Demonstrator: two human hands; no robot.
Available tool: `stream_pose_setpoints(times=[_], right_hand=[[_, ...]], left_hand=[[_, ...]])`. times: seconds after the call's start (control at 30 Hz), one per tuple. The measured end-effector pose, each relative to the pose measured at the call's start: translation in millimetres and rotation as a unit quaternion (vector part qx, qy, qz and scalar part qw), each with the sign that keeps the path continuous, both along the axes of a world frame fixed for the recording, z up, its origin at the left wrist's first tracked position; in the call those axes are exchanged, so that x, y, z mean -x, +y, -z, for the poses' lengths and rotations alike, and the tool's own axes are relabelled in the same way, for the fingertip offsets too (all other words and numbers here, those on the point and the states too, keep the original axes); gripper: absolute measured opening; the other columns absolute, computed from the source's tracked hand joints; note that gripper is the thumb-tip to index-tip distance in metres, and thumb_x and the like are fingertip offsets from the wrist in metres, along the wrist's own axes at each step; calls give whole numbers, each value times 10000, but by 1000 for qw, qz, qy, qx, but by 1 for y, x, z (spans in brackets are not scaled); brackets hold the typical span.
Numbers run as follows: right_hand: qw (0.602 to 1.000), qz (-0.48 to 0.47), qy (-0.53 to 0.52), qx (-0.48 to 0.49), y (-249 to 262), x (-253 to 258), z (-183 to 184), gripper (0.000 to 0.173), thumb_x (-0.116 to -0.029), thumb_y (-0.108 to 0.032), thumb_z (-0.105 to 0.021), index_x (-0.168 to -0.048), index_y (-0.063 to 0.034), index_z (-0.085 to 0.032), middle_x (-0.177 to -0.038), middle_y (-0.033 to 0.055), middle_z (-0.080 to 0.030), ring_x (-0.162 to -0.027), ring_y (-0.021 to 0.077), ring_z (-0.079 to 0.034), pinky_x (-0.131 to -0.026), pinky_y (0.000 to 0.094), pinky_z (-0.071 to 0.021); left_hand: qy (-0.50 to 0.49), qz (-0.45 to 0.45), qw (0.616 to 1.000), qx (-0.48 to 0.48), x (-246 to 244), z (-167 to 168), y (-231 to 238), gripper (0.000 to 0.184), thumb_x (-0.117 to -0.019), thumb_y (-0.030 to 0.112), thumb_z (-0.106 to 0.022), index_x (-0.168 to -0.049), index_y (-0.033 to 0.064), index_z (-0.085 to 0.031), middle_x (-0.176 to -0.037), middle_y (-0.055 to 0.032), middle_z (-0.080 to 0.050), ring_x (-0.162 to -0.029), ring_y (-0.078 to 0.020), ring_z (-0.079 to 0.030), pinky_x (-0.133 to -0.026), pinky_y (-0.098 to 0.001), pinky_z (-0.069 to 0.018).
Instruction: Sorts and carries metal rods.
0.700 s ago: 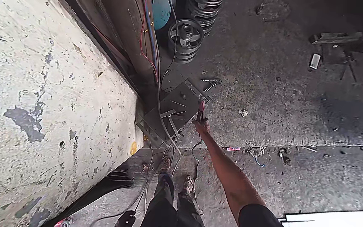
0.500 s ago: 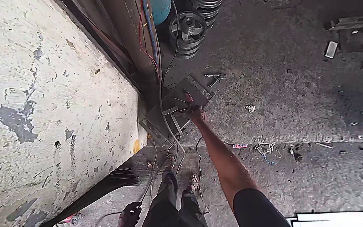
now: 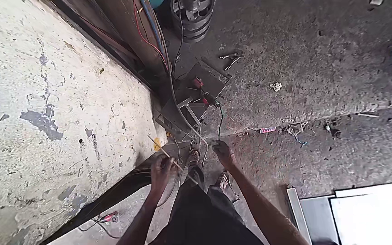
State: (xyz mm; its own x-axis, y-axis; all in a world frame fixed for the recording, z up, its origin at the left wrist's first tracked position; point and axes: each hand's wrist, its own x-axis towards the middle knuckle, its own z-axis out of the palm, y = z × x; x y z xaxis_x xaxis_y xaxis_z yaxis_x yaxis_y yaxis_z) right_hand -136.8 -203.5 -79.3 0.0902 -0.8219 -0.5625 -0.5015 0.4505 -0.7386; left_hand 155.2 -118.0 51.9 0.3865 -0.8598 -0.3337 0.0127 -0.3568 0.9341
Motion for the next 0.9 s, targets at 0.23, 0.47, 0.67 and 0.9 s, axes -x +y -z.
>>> stream_pose_setpoints(times=[0.23,0.47,0.67,0.9], right_hand=[[962,226,-131,-78,172,98,-75,499,-987,-313,-625,-1418,-66,-579,-1123,70,-763,-948,198,-744,-815,376,-619],[869,264,-379,178,201,173,-212,878,-897,-352,-792,-1552,34,-354,-1283,221,-680,-1103,327,-709,-970,423,-593],[799,362,-374,301,288,259,-245,321,-992,-158,-674,-1266,9,-676,-1124,113,-757,-1006,207,-738,-939,363,-602],[761,449,-339,325,432,359,-236,205,-994,-45,-637,-1168,47,-696,-1038,85,-773,-948,151,-742,-895,328,-604]], left_hand=[[285,-31,956,67,94,-85,-79,100,-1023,-37,-524,-1122,-24,-530,-971,-192,-709,-824,-260,-743,-744,-382,-647],[316,128,937,72,226,-138,-51,139,-1013,-49,-539,-1145,-13,-562,-991,-192,-719,-856,-285,-755,-766,-407,-656],[277,294,912,71,360,-172,10,132,-1012,-46,-540,-1131,4,-568,-982,-175,-736,-869,-284,-761,-774,-403,-657],[176,538,823,46,487,-170,100,180,-1010,5,-580,-1181,43,-620,-1010,-149,-763,-846,-264,-772,-752,-393,-665]])
